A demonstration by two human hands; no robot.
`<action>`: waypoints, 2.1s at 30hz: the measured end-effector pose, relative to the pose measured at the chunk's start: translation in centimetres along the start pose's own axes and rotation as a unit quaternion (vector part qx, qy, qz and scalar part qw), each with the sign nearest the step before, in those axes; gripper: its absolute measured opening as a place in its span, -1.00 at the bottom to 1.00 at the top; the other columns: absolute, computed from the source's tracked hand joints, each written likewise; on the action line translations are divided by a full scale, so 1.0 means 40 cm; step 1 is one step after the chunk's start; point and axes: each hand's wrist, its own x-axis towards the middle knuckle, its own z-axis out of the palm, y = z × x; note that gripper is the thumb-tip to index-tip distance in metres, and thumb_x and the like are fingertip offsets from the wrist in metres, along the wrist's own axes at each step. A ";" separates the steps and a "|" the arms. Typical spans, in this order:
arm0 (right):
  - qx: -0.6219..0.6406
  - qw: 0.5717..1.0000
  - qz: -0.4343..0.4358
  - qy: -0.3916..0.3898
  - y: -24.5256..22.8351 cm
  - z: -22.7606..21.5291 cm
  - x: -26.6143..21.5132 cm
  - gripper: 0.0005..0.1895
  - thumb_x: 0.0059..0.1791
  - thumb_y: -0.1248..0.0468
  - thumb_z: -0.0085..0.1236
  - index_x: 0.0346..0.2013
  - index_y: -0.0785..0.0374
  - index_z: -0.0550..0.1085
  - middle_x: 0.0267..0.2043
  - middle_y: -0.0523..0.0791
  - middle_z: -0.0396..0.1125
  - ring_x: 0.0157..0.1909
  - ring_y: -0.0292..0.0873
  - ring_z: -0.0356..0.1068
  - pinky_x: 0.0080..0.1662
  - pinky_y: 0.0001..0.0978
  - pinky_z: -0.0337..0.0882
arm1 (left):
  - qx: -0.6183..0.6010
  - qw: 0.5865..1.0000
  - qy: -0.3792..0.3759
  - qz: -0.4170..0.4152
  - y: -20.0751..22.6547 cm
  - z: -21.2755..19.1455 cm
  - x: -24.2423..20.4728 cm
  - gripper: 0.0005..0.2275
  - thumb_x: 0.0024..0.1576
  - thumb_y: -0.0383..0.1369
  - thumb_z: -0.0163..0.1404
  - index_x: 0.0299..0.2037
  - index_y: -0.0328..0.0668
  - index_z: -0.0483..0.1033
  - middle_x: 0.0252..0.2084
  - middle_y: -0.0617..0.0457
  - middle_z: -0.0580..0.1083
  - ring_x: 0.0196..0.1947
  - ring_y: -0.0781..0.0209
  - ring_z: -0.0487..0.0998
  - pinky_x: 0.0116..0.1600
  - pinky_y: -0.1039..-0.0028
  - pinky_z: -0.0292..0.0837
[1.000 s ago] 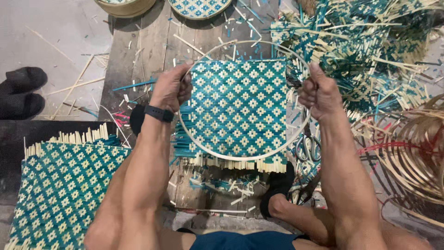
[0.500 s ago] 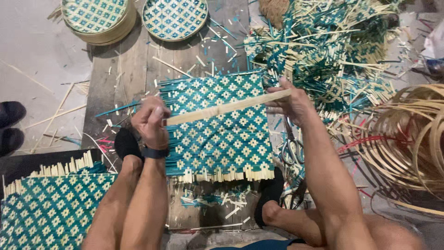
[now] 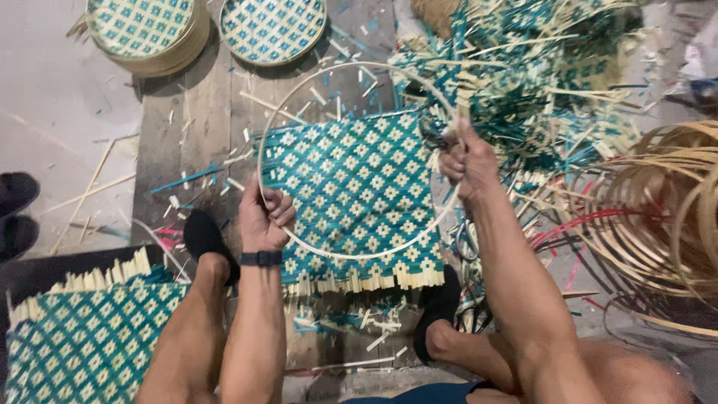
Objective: The person trims excess woven material from the edges of a circular basket using shears. They repeatedly flip the basket, cut protruding strands, and then place a finished woven mat onto a circular frame.
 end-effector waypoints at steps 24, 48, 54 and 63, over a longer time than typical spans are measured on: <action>-0.053 0.991 -0.038 -0.115 0.046 -0.048 0.028 -0.58 0.18 -0.07 0.10 -0.17 0.26 0.45 -0.54 -0.26 0.11 -0.55 -0.33 0.10 -0.50 -0.49 0.13 | -0.010 1.000 -0.013 0.023 0.058 -0.018 0.091 -0.72 0.34 -0.21 -0.02 -0.42 -0.11 0.43 -0.62 0.21 0.22 -0.67 0.38 0.13 -0.60 0.55 0.00; -0.275 0.946 -0.149 -0.091 0.043 0.081 -0.027 -0.57 0.21 0.09 0.00 0.23 0.36 0.39 0.03 -0.01 0.47 -0.01 -0.22 0.53 -0.05 -0.36 0.57 | 0.134 0.954 -0.237 0.124 -0.031 0.026 -0.019 -0.68 0.32 -0.09 0.01 -0.36 -0.11 0.57 -0.57 0.13 0.36 -0.62 0.41 0.30 -0.49 0.58 0.19; -0.056 0.996 -0.015 -0.068 -0.011 0.137 -0.055 -0.52 0.17 -0.01 0.10 0.00 0.44 0.50 -0.43 -0.18 0.26 -0.45 -0.29 0.27 -0.35 -0.39 0.38 | 0.699 0.651 -0.131 0.265 -0.227 0.196 -0.109 -0.78 0.06 -0.19 0.27 -0.23 -0.12 0.68 -0.30 -0.02 0.62 -0.27 0.11 0.59 -0.16 0.34 0.49; -0.060 0.987 0.087 -0.119 -0.016 -0.030 -0.003 -0.54 0.15 -0.09 0.12 -0.26 0.28 0.50 -0.59 -0.29 0.00 -0.59 -0.40 -0.06 -0.54 -0.55 -0.06 | 0.427 0.888 0.117 0.126 0.029 -0.011 0.087 -0.65 0.25 -0.07 0.06 -0.10 -0.24 0.63 -0.39 0.19 0.44 -0.39 0.35 0.38 -0.29 0.52 0.27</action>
